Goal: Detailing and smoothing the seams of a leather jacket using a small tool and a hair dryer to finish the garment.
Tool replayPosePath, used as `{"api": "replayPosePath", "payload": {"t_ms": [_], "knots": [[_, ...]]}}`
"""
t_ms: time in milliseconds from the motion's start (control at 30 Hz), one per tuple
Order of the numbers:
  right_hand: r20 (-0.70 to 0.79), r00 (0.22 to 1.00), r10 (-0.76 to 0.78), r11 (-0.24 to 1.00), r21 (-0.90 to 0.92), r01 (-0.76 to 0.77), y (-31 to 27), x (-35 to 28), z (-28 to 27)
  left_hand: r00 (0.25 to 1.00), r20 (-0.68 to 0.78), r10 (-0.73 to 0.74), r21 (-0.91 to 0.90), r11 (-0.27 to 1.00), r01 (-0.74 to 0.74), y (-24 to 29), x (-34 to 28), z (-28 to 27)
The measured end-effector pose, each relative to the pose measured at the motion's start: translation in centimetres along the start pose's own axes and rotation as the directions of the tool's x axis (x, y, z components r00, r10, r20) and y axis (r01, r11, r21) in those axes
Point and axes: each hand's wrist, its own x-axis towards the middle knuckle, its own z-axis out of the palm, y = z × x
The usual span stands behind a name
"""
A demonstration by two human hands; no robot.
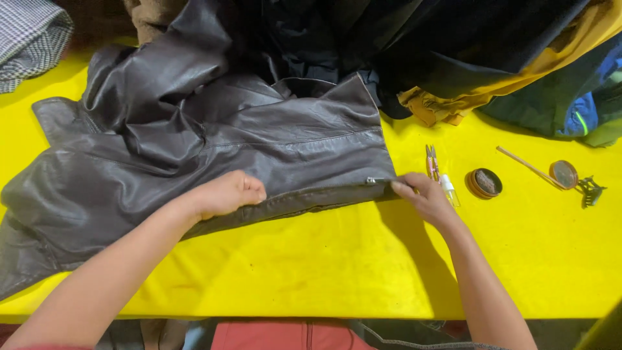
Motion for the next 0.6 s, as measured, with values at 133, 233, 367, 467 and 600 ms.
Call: {"api": "replayPosePath", "payload": {"t_ms": [133,233,367,467,600], "knots": [[-0.023,0.939,0.343,0.939,-0.023,-0.344,-3.6,3.7,0.5,0.995,0.07,-0.073,-0.285,0.954,0.09,-2.3,3.2,0.0],[-0.064,0.883,0.466,0.885,0.026,-0.465,-4.6,5.0,1.4,0.996,0.06,-0.073,-0.335,0.938,0.089,-3.6,4.4,-0.2],[-0.137,0.862,0.488,0.873,0.08,-0.481,-4.2,5.2,2.4,0.998,0.026,-0.053,-0.296,0.953,0.059,-1.1,2.7,-0.7],[-0.22,0.872,0.436,0.898,0.162,-0.408,-1.7,5.0,3.3,0.988,0.13,-0.084,-0.019,0.996,0.087,7.6,-3.1,-1.8],[-0.329,0.877,0.351,0.934,0.186,-0.304,-1.1,4.9,3.4,0.993,0.114,0.044,0.25,0.966,-0.072,3.0,0.7,-0.5]]}}
